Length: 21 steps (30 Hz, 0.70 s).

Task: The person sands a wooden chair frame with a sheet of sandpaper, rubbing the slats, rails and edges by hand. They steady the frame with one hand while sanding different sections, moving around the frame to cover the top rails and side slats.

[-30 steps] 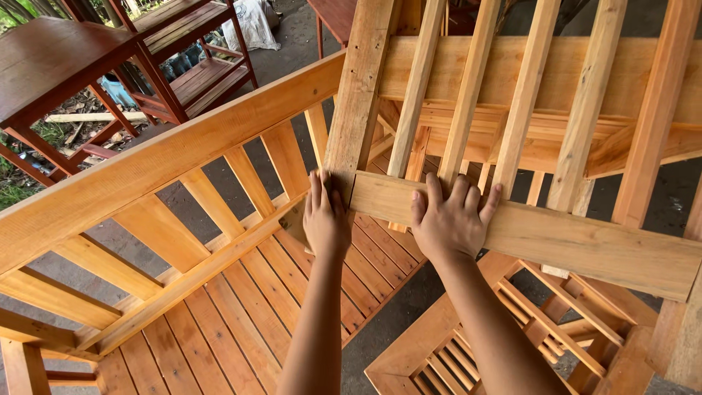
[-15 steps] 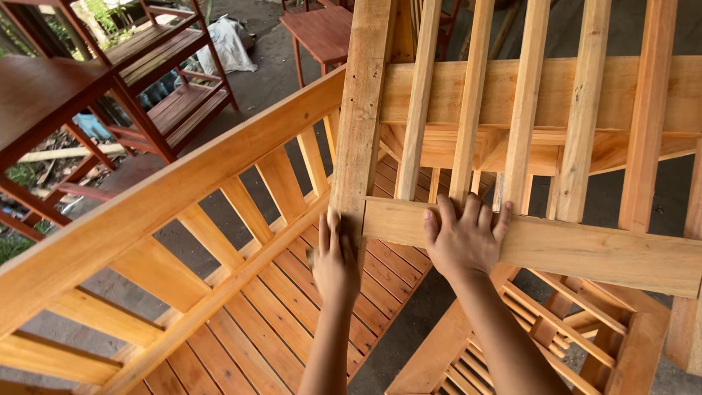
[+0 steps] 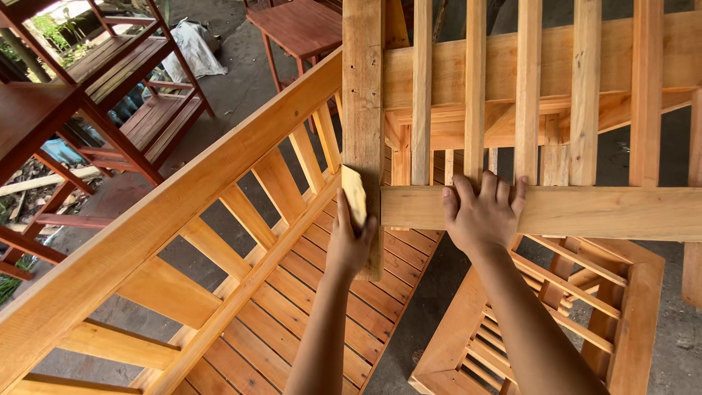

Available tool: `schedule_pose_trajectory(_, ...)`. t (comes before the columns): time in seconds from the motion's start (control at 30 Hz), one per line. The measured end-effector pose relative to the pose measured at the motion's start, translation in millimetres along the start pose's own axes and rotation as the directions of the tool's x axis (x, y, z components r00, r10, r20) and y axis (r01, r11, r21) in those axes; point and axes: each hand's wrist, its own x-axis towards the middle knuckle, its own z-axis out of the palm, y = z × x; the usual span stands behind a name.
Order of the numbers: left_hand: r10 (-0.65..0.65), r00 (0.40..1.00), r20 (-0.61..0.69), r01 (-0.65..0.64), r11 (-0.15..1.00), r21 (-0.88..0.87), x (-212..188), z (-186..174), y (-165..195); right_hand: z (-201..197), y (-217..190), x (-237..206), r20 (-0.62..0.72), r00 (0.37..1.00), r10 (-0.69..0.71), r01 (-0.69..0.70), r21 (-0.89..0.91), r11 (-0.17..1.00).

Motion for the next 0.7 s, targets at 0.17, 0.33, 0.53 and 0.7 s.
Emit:
schedule_pose_trajectory(0.17,0.105,0.978,-0.181,-0.088,0.991,0.101,66,9,18,1,3,1,0.055,0.998,-0.008,0.011,-0.046,0.999)
schedule_pose_trajectory(0.33,0.076,0.982,-0.174,-0.066,0.996,0.065,23,25,-16,0,2,0,0.015,1.000,-0.012,0.012,-0.039,0.999)
schedule_pose_trajectory(0.53,0.060,0.979,-0.194,-0.040,0.994,0.106,-15,17,-14,0,-3,0,-0.028,1.000,-0.009,0.008,-0.028,1.000)
schedule_pose_trajectory(0.7,-0.021,0.959,-0.282,0.055,0.992,0.112,27,22,14,-3,-4,0,-0.045,0.999,0.007,-0.006,0.009,1.000)
